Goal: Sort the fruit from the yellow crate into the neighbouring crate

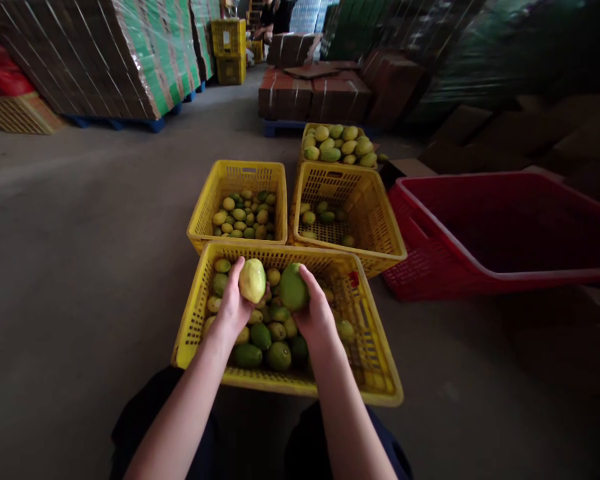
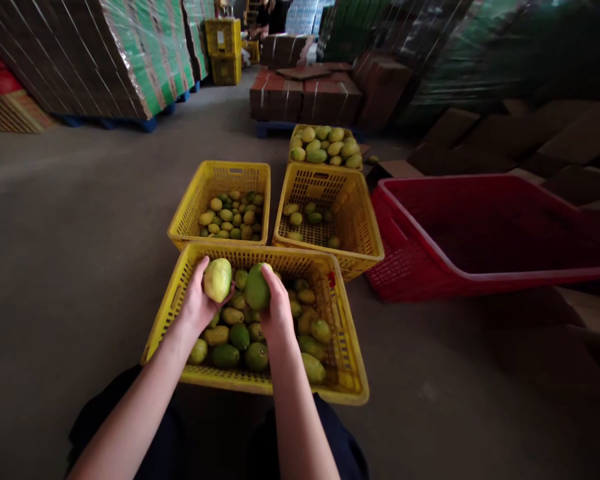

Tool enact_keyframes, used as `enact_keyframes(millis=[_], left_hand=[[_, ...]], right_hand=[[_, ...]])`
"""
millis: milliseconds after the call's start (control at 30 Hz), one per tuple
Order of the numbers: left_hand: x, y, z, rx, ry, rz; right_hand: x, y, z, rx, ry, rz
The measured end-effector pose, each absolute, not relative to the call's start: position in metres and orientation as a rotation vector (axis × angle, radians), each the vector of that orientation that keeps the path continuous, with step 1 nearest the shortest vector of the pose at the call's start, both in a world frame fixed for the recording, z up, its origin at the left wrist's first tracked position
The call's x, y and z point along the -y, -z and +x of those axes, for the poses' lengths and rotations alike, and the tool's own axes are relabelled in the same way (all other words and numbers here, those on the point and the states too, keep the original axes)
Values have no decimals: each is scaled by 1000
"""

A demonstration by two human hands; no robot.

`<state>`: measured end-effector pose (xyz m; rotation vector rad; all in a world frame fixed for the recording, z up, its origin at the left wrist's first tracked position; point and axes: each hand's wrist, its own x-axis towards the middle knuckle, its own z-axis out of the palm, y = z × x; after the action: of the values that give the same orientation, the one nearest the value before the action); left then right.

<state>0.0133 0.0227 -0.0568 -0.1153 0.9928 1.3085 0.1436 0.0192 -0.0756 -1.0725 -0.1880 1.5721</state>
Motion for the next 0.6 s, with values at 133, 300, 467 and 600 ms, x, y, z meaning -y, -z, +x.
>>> enact_keyframes(millis=[133, 300, 467, 600], left_hand=[[-22, 56, 12, -950, -1313, -118], [-24, 65, 11, -856, -1296, -169], [-25, 68, 10, -955, -1314, -253], [-24, 65, 9, -959, -1217, -263]], right_hand=[[-17, 55, 139, -112, -1722, -1055], [-19, 60, 140, -184, -1758, -1050], [-19, 65, 137, -143, -1671, -1119], [-18, 61, 137, -169, -1727, -1060]])
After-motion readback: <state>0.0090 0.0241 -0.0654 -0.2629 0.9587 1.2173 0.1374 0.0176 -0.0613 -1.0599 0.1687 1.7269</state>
